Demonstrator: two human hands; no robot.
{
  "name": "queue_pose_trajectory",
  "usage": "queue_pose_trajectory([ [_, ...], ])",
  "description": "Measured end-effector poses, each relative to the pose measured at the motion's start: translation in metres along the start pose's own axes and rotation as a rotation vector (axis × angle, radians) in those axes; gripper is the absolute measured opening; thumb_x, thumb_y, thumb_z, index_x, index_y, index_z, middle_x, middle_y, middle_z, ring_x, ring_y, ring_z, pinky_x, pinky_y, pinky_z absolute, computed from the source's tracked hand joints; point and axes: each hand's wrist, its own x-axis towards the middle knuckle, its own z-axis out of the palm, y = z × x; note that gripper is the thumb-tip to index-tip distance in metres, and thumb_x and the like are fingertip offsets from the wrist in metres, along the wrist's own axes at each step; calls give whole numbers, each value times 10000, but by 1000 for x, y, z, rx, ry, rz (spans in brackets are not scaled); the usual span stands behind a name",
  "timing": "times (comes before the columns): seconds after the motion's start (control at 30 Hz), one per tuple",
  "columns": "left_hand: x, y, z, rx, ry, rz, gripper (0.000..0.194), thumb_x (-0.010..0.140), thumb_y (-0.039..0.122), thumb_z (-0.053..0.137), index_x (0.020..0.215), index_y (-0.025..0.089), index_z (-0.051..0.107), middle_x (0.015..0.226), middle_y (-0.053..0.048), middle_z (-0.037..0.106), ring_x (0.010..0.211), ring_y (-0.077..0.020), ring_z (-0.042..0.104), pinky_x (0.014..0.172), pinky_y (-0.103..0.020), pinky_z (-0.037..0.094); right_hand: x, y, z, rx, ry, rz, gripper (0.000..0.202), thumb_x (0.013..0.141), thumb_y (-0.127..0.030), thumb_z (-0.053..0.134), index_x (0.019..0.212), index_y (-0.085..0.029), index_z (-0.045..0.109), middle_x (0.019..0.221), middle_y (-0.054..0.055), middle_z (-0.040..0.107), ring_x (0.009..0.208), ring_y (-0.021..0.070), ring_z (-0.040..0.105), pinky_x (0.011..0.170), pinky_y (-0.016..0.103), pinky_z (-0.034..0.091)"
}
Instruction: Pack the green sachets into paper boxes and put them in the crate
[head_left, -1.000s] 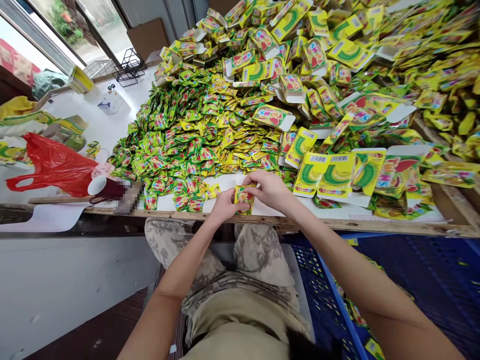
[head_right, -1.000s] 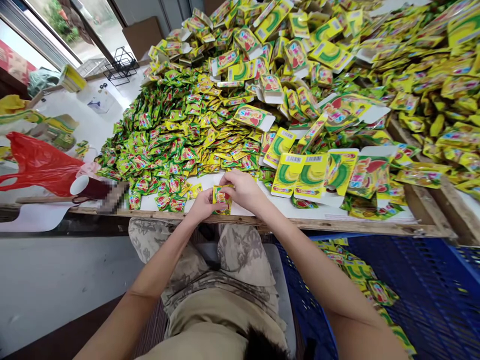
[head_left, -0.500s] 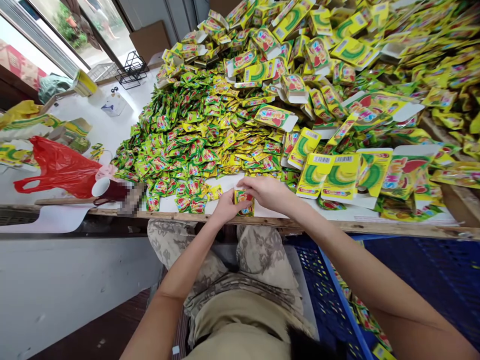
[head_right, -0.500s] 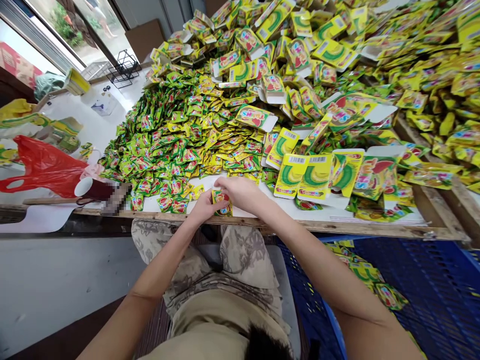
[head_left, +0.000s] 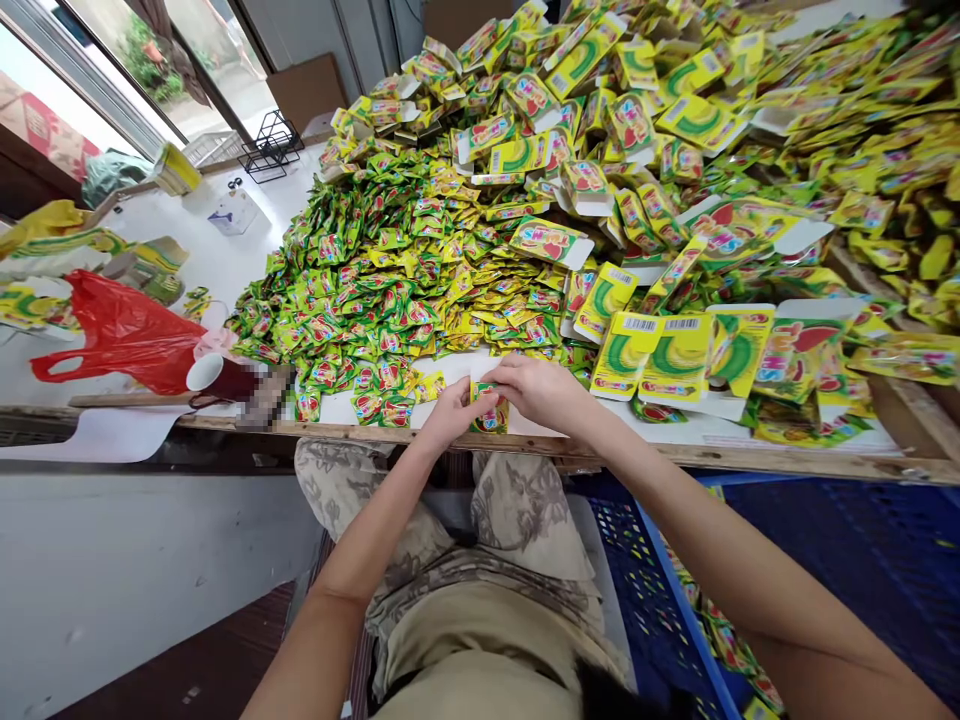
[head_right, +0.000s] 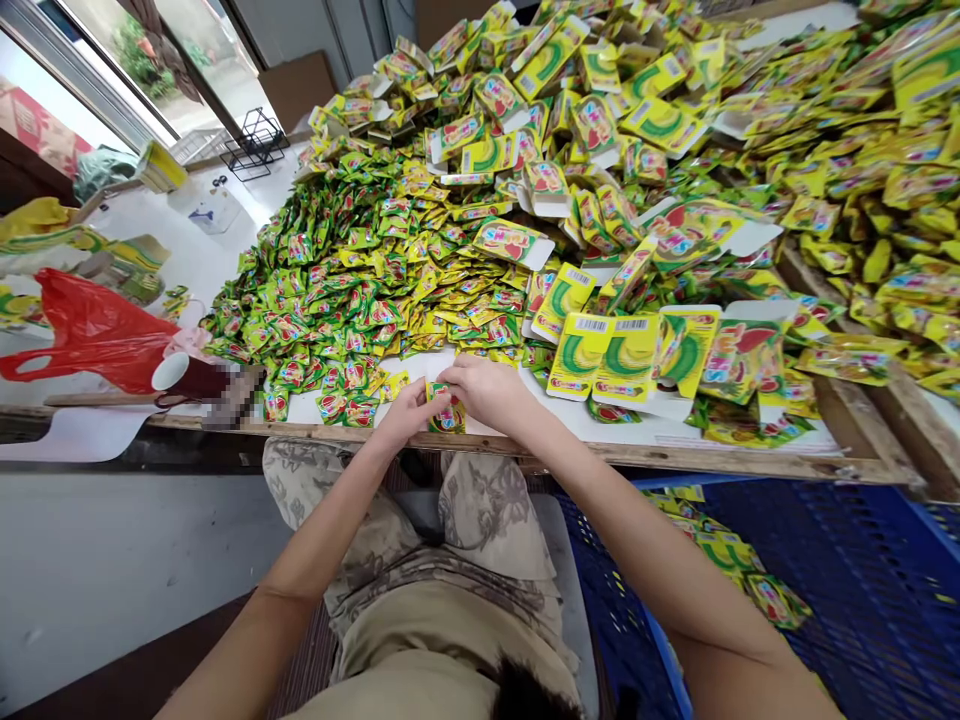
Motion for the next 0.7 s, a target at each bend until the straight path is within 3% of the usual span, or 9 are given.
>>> queue_pose_trajectory([
  [0.07,0,5,1,-77,-2,-52,467,672,572,695,858,155,598,757,-2,596,745,-149,550,709,-276,441,-2,5,4,121,17,-26,248,867,-169,516,1017,-205,710,990,83,701,913,215,626,763,302,456],
  [0.17,3,10,3,-163,70,-126,371,713,528,667,761,170,582,686,6,567,664,-135,535,645,-272,428,-7,8,9,249,95,-27,237,845,-159,545,1014,-230,695,950,47,711,875,199,633,780,302,466],
  [0.3,8,14,5,-118,190,-166,287,701,406,692,662,173,529,593,35,499,555,-96,462,578,-251,392,-17,2,16,214,267,34,187,856,-208,556,1003,-211,671,984,85,654,823,205,609,718,315,474],
  [0.47,10,14,6,-124,180,-189,300,700,433,693,690,168,553,600,32,537,565,-100,492,580,-250,405,-22,8,21,206,341,60,139,848,-282,586,921,-206,676,1103,128,538,925,247,576,756,378,495],
  [0.57,10,13,5,-195,148,-220,337,679,473,704,736,162,588,652,17,599,609,-117,545,610,-261,440,-20,16,25,402,348,68,127,813,-310,628,874,-206,669,1079,118,535,934,234,572,759,380,511],
  [0.7,13,14,4,-262,146,-269,304,622,382,733,781,148,622,686,2,642,662,-140,586,649,-271,455,-19,19,32,868,351,264,350,803,-412,621,1103,-233,608,1184,101,570,833,171,595,700,334,526],
])
